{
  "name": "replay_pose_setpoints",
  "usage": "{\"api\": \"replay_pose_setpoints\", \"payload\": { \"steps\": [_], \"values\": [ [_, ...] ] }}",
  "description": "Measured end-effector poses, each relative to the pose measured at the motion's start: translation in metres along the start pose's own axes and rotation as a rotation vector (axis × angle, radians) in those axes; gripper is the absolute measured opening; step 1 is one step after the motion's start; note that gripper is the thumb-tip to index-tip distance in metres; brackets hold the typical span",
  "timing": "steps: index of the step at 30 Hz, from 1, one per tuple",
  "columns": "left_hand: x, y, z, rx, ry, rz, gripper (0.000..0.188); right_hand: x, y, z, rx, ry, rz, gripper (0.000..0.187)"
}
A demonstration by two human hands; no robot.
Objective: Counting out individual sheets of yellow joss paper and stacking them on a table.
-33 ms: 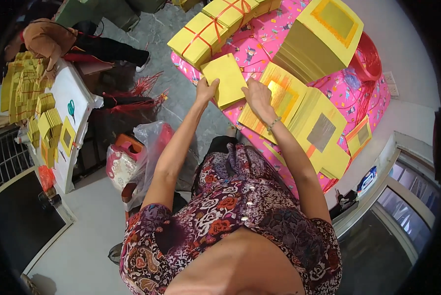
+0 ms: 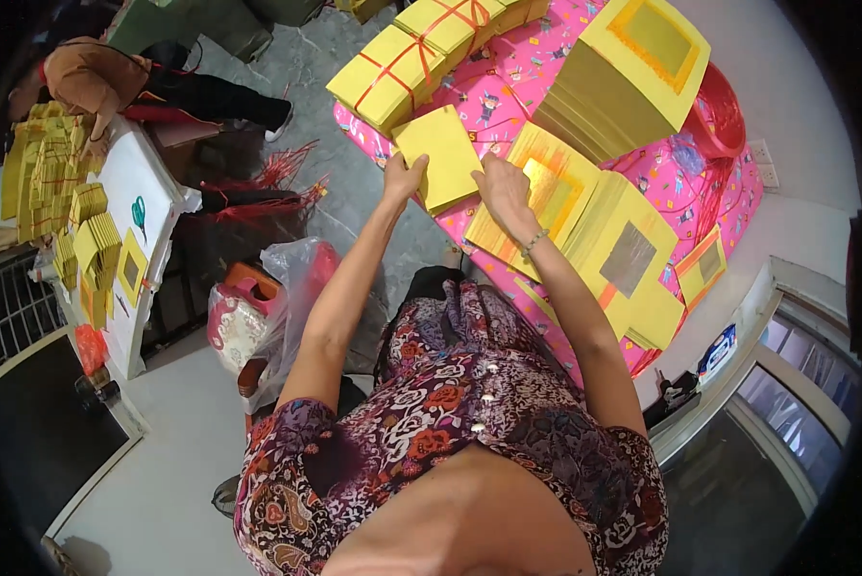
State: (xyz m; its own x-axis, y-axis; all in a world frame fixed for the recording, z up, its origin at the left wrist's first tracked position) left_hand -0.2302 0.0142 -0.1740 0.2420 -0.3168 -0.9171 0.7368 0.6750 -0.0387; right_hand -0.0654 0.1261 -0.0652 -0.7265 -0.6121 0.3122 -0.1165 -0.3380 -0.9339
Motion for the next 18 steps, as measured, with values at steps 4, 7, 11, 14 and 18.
{"api": "replay_pose_setpoints", "payload": {
  "steps": [4,7,11,14,18],
  "values": [
    [0.011,0.000,-0.005,-0.040,-0.051,-0.005,0.030,0.002,0.006,-0.001,-0.006,0.005,0.028,0.024],
    [0.008,0.001,-0.005,-0.157,-0.008,-0.216,0.032,0.004,0.003,0.002,-0.024,0.009,0.060,0.023],
    [-0.008,0.004,0.003,-0.220,0.059,-0.308,0.040,0.000,-0.021,0.018,-0.152,-0.006,-0.096,0.025],
    [-0.019,0.008,0.013,-0.241,0.092,-0.343,0.039,-0.018,-0.040,0.043,-0.153,0.001,-0.198,0.025],
    [-0.031,0.009,0.018,-0.270,0.127,-0.418,0.041,-0.034,-0.055,0.088,-0.092,-0.039,-0.145,0.031]
  ]
}}
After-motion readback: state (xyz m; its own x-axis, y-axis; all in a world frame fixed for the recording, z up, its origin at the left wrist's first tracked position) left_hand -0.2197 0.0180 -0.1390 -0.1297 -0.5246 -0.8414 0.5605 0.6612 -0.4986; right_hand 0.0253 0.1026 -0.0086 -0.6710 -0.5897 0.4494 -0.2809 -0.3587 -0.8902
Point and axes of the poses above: each hand's wrist, its own z-axis away from the middle knuckle, its own y-axis out of the palm, x = y × z, the point moved 5 cm from there along -z, towards the middle knuckle, and after that the axes turned 9 degrees about z, right-handed, at the moved point
